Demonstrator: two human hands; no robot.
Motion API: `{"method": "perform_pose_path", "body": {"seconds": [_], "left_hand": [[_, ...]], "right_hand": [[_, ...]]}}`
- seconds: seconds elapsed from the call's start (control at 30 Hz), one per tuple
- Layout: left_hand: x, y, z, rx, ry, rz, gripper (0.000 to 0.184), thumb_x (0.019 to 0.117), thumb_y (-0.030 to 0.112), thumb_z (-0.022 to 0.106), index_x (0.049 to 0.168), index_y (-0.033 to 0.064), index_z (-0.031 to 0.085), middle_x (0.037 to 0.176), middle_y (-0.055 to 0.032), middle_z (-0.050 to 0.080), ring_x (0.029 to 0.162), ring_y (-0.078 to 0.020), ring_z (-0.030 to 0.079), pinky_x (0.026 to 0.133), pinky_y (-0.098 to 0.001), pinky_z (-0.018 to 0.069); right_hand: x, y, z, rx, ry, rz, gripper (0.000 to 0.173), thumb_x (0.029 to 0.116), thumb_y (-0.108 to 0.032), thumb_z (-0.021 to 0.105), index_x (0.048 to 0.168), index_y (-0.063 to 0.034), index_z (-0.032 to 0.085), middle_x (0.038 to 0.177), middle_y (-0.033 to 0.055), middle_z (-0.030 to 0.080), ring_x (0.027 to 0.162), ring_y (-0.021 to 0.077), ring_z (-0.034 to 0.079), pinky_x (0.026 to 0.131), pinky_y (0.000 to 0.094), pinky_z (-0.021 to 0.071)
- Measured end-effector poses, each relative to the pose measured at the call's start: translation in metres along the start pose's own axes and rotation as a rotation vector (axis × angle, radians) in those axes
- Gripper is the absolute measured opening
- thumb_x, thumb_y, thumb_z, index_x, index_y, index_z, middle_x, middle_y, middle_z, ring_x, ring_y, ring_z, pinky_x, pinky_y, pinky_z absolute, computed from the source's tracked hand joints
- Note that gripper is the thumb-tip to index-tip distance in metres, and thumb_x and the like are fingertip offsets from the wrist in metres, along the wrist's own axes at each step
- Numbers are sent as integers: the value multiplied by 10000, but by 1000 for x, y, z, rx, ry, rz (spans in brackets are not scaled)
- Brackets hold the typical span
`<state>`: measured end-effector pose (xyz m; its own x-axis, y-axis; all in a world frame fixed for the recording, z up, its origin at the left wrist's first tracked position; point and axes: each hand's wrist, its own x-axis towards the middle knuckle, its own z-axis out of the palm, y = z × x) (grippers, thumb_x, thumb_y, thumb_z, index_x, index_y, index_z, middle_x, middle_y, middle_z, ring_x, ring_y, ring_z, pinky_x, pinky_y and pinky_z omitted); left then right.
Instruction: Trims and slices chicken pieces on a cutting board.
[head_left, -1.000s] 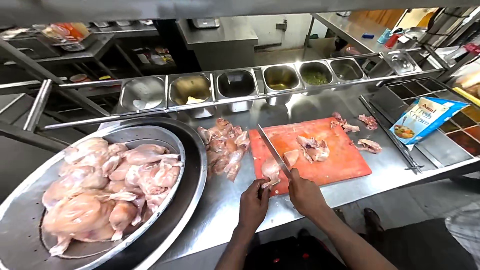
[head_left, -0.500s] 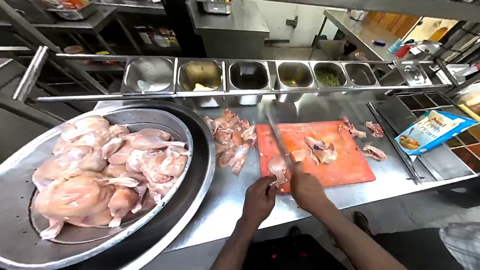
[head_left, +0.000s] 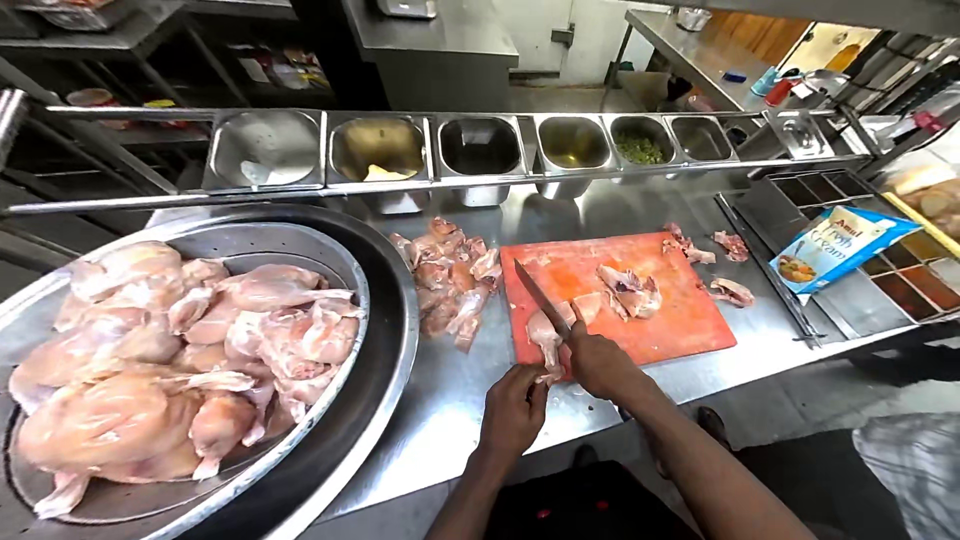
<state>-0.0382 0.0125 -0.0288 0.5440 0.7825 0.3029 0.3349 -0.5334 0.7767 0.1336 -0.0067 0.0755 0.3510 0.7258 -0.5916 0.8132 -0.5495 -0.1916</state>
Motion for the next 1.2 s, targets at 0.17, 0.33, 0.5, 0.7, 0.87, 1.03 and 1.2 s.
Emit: {"method": "perform_pose_path", "body": {"seconds": [0.17,0.33,0.5,0.7,0.87,1.03,1.2], "left_hand": [[-2,-2,-1,78,-7,34,220,962,217,594,1039,107,768,913,-27,718,713,-110,685,671,-302,613],[-1,-12,-8,96,69,-20,218,946,209,611,1041,100,773,956,-27,744,749,-104,706,705,-302,621],[-6,-9,-3,65,69,-43,221,931,226,620,1020,89,769,901,-19,737,671,-67,670,643,-257,598],[-9,-2,8,36,60,42,225,943,237,618,1004,89,776,900,-13,734,665,-50,656,628,-229,588],[-8,1,7,13,60,60,226,951,244,619,1009,95,779,899,-9,734,662,-38,651,618,-213,579],[-10,-3,-2,90,103,111,225,947,243,621,988,92,782,874,-11,732,694,-53,672,650,-225,592],[-10,-20,-4,119,163,55,222,931,200,622,1026,82,784,886,-22,744,721,-76,695,672,-258,607]], "right_hand": [[25,-10,7,79,144,-23,344,1025,-247,566,1306,-72,472,995,201,685,922,408,716,741,580,582],[18,11,-10,101,68,-50,361,1037,-221,530,1355,-71,447,1014,209,683,939,405,711,774,594,570],[-12,15,-33,-32,4,-33,343,1009,-208,558,1323,-106,461,911,148,678,763,323,718,668,514,591],[3,-4,-5,-9,79,-58,385,990,-178,606,1328,-77,454,988,194,682,897,399,716,730,576,582],[3,2,-9,13,45,-35,360,1010,-204,577,1316,-65,450,992,188,679,905,382,719,753,561,583],[19,8,-13,85,97,-68,361,1034,-237,563,1339,-70,469,1042,212,683,965,421,706,768,605,569],[44,39,-11,93,138,-61,345,1041,-277,509,1327,-87,473,991,193,685,938,405,707,773,599,567]]}}
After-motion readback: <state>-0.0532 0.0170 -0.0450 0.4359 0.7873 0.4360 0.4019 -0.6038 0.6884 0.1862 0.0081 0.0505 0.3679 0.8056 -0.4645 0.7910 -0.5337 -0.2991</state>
